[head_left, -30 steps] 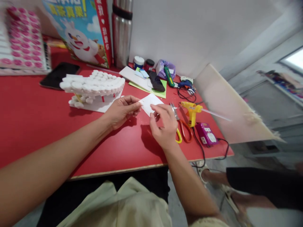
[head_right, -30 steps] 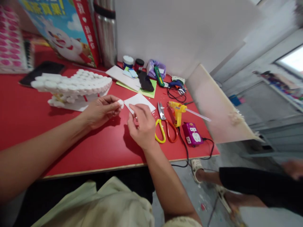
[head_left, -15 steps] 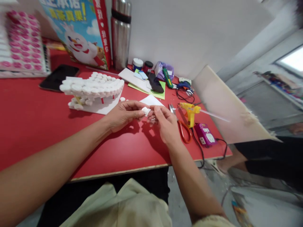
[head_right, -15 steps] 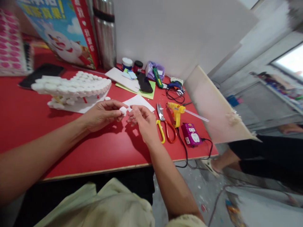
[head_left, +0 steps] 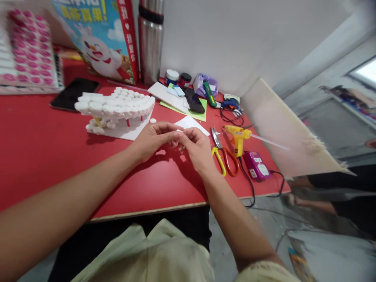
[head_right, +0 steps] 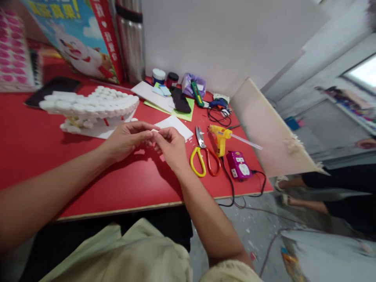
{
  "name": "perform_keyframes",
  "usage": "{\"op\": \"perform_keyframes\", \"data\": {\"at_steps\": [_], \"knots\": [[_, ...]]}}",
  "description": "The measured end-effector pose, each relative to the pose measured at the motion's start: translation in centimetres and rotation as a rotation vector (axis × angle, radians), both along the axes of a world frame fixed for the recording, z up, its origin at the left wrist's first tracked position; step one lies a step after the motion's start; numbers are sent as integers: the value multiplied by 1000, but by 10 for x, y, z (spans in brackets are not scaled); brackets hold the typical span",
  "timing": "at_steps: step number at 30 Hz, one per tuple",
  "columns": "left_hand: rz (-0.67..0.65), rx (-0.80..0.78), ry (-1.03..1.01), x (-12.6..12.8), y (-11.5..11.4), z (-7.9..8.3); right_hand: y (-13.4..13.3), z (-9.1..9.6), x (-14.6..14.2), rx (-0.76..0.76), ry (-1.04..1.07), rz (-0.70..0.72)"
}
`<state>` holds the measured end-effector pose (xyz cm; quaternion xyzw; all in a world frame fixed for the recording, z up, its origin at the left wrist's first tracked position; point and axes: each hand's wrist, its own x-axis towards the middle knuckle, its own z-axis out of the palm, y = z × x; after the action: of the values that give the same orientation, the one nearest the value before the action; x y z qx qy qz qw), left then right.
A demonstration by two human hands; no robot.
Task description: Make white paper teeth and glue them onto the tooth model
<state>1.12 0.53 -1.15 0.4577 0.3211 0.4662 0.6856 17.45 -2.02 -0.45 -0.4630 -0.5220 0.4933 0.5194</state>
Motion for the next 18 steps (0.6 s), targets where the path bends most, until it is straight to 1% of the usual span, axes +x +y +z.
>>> {"op": "perform_keyframes", "data": {"at_steps": [4,11,14,18], "knots": [[27,-33,-6,2,-2,1,-2,1,-1,-6,-67,-12],[33,-11,-22,1,-1,1,-1,-2,2,16,5,21],[41,-8,-83,2,1,1,-1,-2,2,21,8,34],[35,-58,-216,3,6,-2,-2,0,1,2,47,86]]}}
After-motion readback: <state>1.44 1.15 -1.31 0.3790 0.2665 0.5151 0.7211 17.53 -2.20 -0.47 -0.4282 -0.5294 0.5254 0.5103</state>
